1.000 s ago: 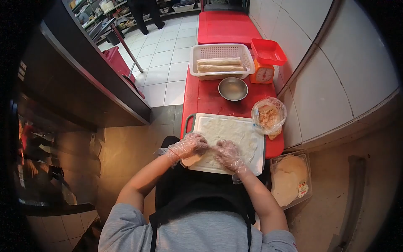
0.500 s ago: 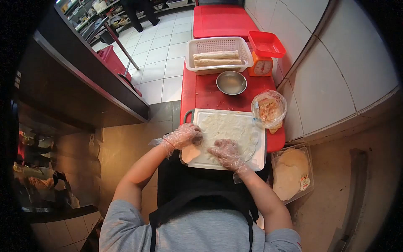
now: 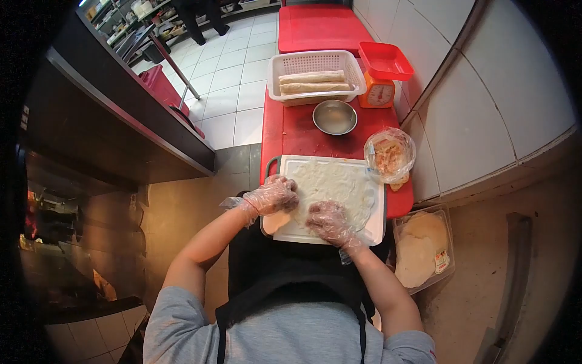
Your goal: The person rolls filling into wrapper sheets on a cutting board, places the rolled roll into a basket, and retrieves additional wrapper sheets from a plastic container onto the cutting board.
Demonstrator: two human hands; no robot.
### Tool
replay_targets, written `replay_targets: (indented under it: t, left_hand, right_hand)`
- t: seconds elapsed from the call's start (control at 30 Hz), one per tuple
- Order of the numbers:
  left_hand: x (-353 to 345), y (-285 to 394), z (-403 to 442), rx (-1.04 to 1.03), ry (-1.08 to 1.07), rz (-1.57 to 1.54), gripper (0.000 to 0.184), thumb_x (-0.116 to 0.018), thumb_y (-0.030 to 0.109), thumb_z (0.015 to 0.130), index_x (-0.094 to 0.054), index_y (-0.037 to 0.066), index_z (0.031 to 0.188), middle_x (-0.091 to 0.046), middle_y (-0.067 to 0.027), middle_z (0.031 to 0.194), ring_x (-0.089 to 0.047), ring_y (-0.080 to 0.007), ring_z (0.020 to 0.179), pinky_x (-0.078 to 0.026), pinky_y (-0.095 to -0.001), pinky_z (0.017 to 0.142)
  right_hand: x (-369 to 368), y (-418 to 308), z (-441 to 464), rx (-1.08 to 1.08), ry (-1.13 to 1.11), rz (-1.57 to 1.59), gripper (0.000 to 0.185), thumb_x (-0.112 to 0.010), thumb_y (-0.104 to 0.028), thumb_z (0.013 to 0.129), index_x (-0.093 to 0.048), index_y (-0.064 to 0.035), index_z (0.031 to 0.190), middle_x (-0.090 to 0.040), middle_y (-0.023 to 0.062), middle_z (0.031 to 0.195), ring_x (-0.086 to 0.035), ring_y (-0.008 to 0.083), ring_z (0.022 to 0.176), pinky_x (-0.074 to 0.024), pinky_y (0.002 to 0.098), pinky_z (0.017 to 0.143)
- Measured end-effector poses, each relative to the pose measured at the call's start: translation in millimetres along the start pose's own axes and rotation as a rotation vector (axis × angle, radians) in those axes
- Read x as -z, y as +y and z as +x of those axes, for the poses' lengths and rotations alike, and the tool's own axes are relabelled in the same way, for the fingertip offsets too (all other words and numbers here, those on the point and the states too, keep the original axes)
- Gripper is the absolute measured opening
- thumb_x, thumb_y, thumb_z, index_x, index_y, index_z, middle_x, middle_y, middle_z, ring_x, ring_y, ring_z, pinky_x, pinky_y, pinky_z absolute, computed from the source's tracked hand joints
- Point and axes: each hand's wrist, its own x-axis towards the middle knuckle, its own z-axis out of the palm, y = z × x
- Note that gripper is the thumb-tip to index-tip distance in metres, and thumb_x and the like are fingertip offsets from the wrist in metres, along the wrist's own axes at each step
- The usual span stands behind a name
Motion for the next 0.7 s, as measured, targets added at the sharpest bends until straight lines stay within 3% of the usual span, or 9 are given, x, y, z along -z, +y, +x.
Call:
replay_targets:
  t: [0.1,0.2,0.4,0.7]
  left_hand:
    - [-15,-1,0,-0.166,0.205,-0.092,0.010,-0.065,0.026,0.080,-0.069,0.022,0.088,-0.061,-0.0033,0.108,-0.058,-0.0276,0.109,-0.040,-0.0453,0.095]
    - [-19,-1,-3,-0.200,0.273,-0.115,0.009,-0.065,0.027,0.080,-0.070,0.022,0.085,-0.061,-0.0036,0.107,-0.059,-0.0264,0.106,-0.040,-0.0447,0.092]
    - [-17,11,10,-0.103,0.014,0.140,0.015,-0.065,0.027,0.081,-0.069,0.025,0.095,-0.061,-0.0026,0.111,-0.057,-0.0254,0.108,-0.039,-0.0456,0.093]
    - [-21,11,2,-0.195,0.184,-0.042,0.014,-0.067,0.025,0.080,-0.069,0.021,0.094,-0.061,-0.0036,0.108,-0.058,-0.0260,0.108,-0.039,-0.0462,0.092]
  right_hand:
    - [3,-5,3,-0.035,0.022,-0.012,0.013,-0.071,-0.021,0.081,-0.075,-0.0148,0.092,-0.066,0.0082,0.111,-0.061,0.0300,0.108,-0.0440,0.0455,0.097]
    - [4,0,4,-0.030,0.042,0.008,0.015,-0.072,-0.022,0.080,-0.074,-0.0123,0.092,-0.066,0.0098,0.110,-0.061,0.0310,0.106,-0.0459,0.0454,0.095]
    - [1,5,2,-0.041,0.067,0.076,0.022,-0.075,-0.021,0.076,-0.072,-0.0102,0.095,-0.065,0.0119,0.110,-0.061,0.0326,0.106,-0.0464,0.0453,0.095]
    - [-11,11,-1,-0.061,0.156,0.029,0.038,-0.079,-0.023,0.072,-0.068,-0.0093,0.106,-0.060,0.0124,0.115,-0.057,0.0335,0.110,-0.0463,0.0455,0.094]
